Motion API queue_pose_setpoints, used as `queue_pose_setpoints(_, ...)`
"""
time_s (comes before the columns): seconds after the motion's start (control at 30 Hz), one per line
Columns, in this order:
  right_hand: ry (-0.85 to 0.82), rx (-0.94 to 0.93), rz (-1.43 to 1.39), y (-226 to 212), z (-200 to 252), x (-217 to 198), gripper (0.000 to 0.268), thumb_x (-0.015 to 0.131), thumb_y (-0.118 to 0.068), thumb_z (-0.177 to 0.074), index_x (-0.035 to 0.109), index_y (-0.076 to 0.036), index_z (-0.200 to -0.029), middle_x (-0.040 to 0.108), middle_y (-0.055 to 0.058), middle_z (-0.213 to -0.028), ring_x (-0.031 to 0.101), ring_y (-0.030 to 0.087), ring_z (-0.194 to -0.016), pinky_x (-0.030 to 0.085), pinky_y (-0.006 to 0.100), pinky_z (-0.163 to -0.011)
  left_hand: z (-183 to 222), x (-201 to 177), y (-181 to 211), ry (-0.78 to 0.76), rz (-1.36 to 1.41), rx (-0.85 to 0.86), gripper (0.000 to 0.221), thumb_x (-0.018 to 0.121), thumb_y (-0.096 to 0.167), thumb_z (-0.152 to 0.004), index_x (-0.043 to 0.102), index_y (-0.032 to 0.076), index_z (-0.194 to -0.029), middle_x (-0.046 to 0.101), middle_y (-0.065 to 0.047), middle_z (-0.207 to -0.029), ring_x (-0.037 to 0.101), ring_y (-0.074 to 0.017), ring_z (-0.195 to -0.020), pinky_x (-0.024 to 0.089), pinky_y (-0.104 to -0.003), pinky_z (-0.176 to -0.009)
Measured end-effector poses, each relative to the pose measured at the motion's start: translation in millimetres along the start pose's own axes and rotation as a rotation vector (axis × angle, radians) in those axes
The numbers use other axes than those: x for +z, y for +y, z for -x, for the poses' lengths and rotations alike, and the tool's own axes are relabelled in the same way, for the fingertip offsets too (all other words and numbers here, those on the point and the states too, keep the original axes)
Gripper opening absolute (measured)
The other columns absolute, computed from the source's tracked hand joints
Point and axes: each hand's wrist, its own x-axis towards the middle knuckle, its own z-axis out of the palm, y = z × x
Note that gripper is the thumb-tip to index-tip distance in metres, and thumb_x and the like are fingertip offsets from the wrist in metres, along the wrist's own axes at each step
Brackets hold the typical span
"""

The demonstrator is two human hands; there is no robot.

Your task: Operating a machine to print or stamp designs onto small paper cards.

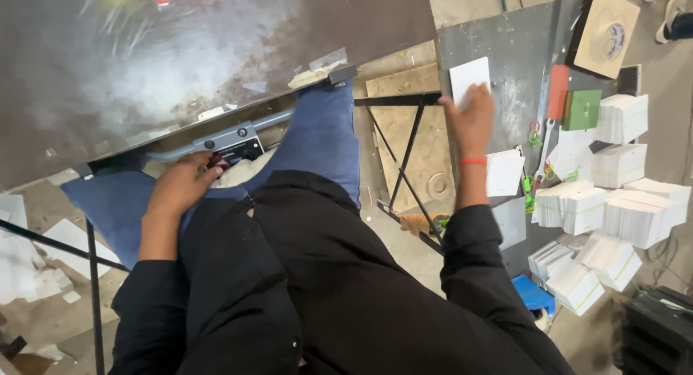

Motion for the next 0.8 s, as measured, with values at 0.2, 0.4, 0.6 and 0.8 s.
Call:
queue_pose_setpoints(0.2, 0.05, 0.076, -0.046, 9, 44, 31, 0.029, 0.075, -0.01, -0.098, 0.071, -0.001, -0.125, 0.067, 0.02, -0.136, 0.063, 0.037, -0.129, 0.048, 0.043, -0.112, -4, 3, 0, -0.034, -0.075, 0.039, 0.052, 0.069, 0.04, -0.092, 0.068, 0.006, -0.132, 0.07, -0.021, -0.125, 0.066, -0.0384, -0.115, 0.051, -0.045, -0.096)
queue_pose_setpoints(0.4, -0.009, 0.35, -0.238, -16, 2, -15, 0.048, 0.091, -0.023, -0.078, 0.067, 0.0, -0.113, 0.068, 0.021, -0.118, 0.065, 0.036, -0.106, 0.051, 0.043, -0.092, -16, 9, -1, -0.126, -0.047, -0.003, 0.055, 0.07, 0.04, -0.089, 0.067, 0.006, -0.132, 0.067, -0.021, -0.129, 0.068, -0.0373, -0.111, 0.052, -0.044, -0.095)
queue_pose_setpoints(0.6, -0.078, 0.3, -0.31, 33, -10, 3, 0.041, 0.093, -0.026, -0.071, 0.074, 0.0, -0.097, 0.073, 0.016, -0.094, 0.073, 0.029, -0.079, 0.058, 0.039, -0.071, -7, 1, 7, -0.074, -0.026, -0.04, 0.053, 0.07, 0.039, -0.09, 0.067, 0.006, -0.132, 0.068, -0.021, -0.128, 0.067, -0.0374, -0.112, 0.052, -0.044, -0.095)
queue_pose_setpoints(0.8, 0.122, 0.201, -0.045, 102, -6, -17, 0.014, 0.068, -0.011, -0.1, 0.075, 0.0, -0.096, 0.071, 0.018, -0.082, 0.066, 0.029, -0.07, 0.05, 0.042, -0.066, -9, 4, 1, -0.033, 0.036, 0.002, 0.052, 0.069, 0.037, -0.091, 0.066, 0.004, -0.132, 0.069, -0.021, -0.128, 0.068, -0.0366, -0.113, 0.052, -0.044, -0.096)
